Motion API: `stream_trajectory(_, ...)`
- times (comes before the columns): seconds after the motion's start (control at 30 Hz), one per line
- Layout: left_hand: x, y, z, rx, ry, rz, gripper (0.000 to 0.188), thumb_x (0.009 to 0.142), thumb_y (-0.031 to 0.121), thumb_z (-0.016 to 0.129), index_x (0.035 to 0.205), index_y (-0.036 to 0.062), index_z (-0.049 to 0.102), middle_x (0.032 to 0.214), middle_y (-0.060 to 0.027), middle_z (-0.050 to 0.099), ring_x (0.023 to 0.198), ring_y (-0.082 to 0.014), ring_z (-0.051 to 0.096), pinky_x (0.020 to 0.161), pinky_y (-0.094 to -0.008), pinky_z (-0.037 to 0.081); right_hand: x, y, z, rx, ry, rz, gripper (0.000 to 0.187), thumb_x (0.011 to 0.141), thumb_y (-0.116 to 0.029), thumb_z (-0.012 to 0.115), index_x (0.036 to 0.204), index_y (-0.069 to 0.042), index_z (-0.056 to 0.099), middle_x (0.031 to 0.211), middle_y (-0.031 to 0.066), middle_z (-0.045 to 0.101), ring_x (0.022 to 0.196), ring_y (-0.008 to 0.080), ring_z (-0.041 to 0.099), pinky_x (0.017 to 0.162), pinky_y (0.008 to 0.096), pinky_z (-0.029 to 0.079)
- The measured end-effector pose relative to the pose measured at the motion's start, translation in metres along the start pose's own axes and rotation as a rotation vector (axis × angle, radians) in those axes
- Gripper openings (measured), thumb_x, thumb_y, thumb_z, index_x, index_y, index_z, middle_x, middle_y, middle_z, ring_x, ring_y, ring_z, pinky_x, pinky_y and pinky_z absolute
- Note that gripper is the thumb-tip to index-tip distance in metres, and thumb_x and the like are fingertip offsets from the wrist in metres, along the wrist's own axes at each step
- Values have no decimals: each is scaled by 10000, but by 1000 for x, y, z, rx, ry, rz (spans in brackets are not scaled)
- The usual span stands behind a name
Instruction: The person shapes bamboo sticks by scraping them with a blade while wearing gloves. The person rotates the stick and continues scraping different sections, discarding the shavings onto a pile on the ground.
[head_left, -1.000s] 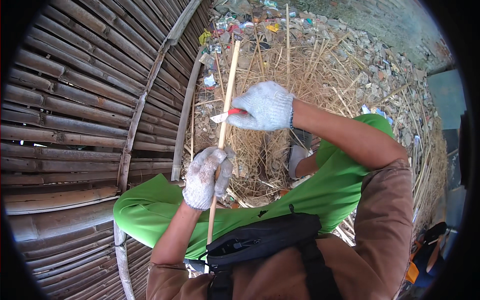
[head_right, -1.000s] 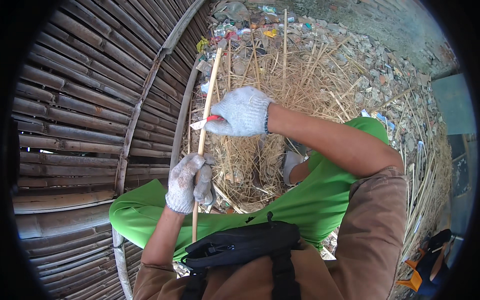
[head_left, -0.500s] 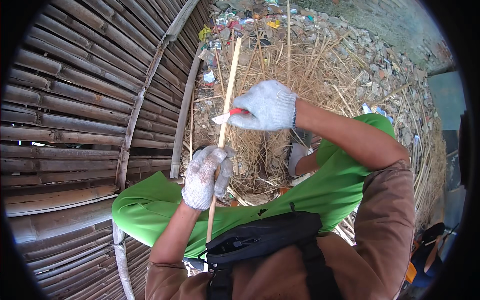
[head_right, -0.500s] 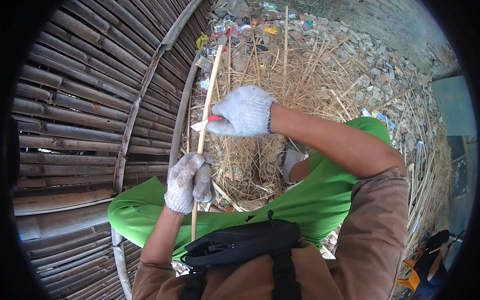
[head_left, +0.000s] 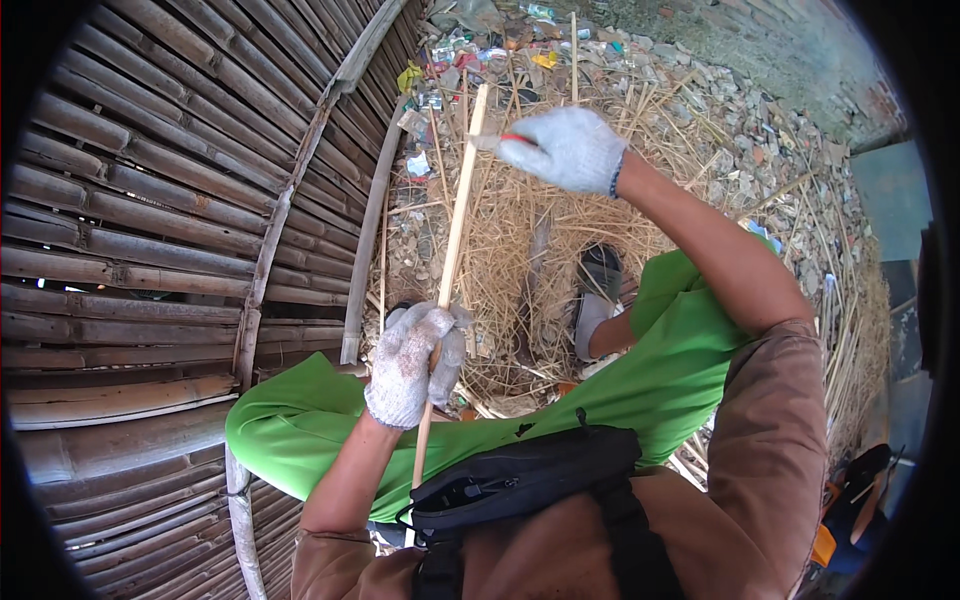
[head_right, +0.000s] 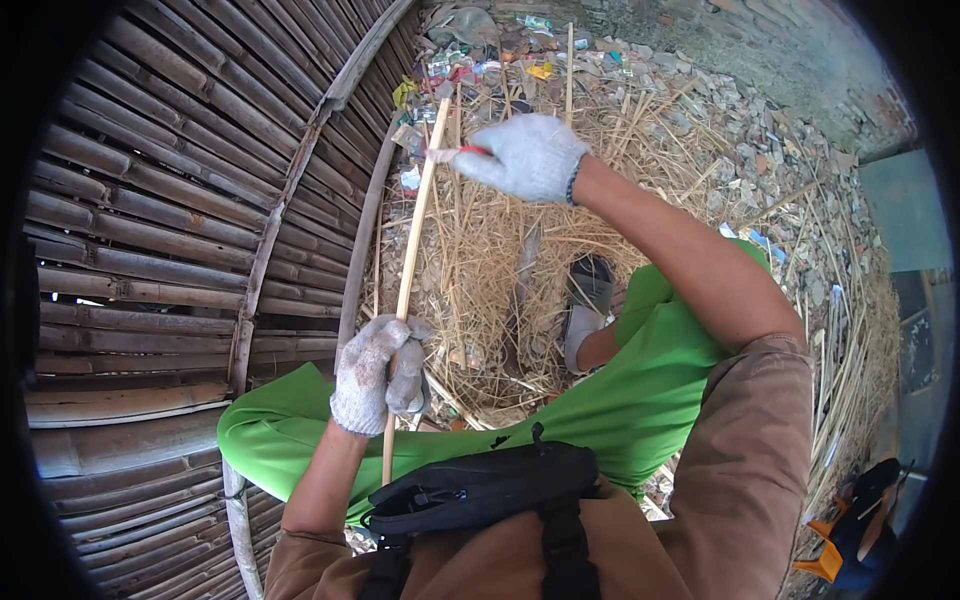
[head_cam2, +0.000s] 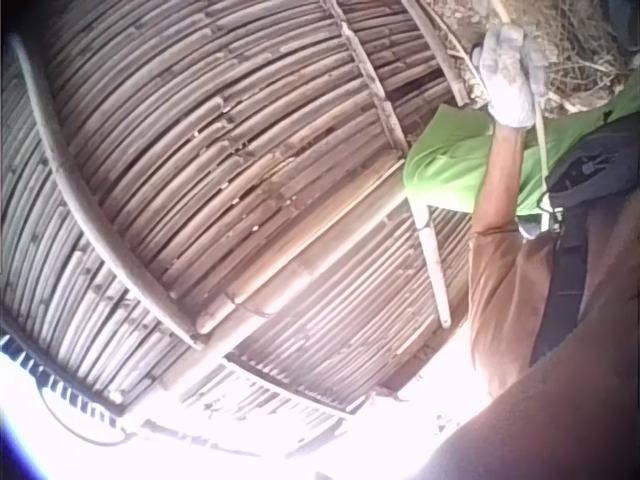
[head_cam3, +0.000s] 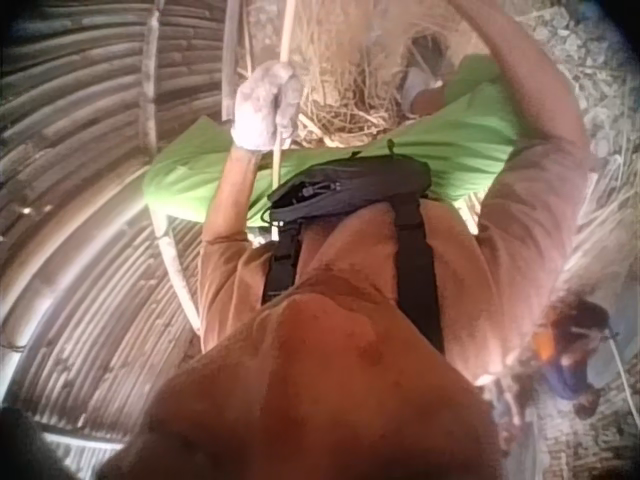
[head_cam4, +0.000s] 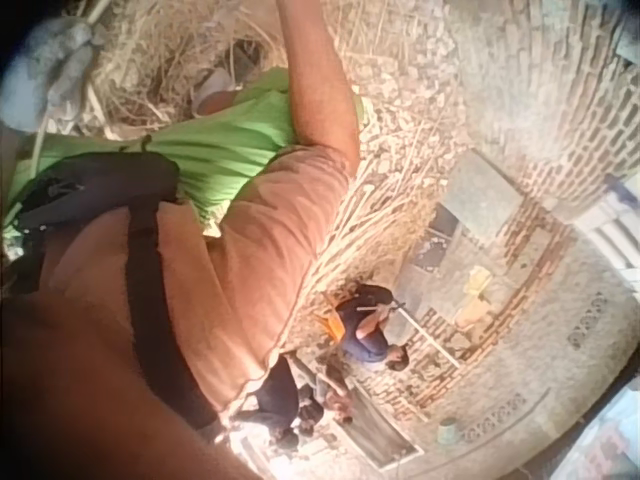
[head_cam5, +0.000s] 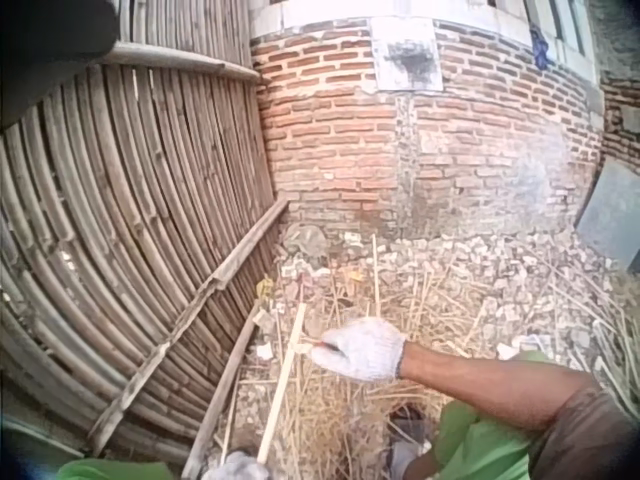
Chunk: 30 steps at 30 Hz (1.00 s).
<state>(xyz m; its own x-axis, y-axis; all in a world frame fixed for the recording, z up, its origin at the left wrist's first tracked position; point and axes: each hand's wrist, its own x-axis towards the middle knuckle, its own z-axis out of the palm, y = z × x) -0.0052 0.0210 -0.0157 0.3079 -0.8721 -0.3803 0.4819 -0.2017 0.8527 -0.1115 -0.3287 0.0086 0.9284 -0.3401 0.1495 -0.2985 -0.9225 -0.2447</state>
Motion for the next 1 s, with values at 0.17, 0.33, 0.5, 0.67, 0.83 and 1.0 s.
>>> stream_trajectory(0.17,3,-3,-2,-108,-4,-18,370,1154,261,578,1204,-97,661,608,-53,545,392,-128,437,376,-293,354,-27,-66,21,98,-98,-196,597,1100,-642,526,934,-118,759,733,186,719,700,411,747,666,554,596)
stream_trajectory(0.33,4,-3,-10,-330,-128,-65,377,1155,276,579,1217,-86,662,604,-49,540,369,-125,406,370,-287,341,-13,-32,18,22,-10,-185,595,1095,-640,542,889,-114,732,727,181,708,693,413,738,656,562,586)
stream_trajectory(0.5,-1,-7,-14,-378,-180,-157,357,1156,281,582,1220,-59,670,585,-42,515,357,-128,386,366,-286,327,14,16,3,4,-45,83,728,1106,-744,416,1040,-133,804,913,184,794,860,409,785,803,547,625)
stream_trajectory(0.67,-3,-12,-15,-346,-233,-134,358,1159,292,582,1220,-49,673,584,-39,518,354,-129,383,369,-289,320,17,37,-6,-30,68,80,716,1122,-707,417,1121,-99,795,896,215,780,881,416,778,824,549,614)
stream_trajectory(0.83,1,-8,-13,-323,-181,-101,370,1161,294,570,1217,-56,675,574,-39,513,351,-127,384,365,-290,320,-16,-40,14,146,-77,-153,764,1096,-764,425,998,-102,792,868,216,773,837,411,781,770,558,624)
stream_trajectory(1.0,0,-7,-13,-339,-181,-103,366,1159,287,569,1205,-60,677,572,-36,510,350,-129,381,360,-293,323,-17,-45,6,40,-122,-145,729,1093,-748,454,977,-111,790,882,211,777,845,419,779,759,569,617)
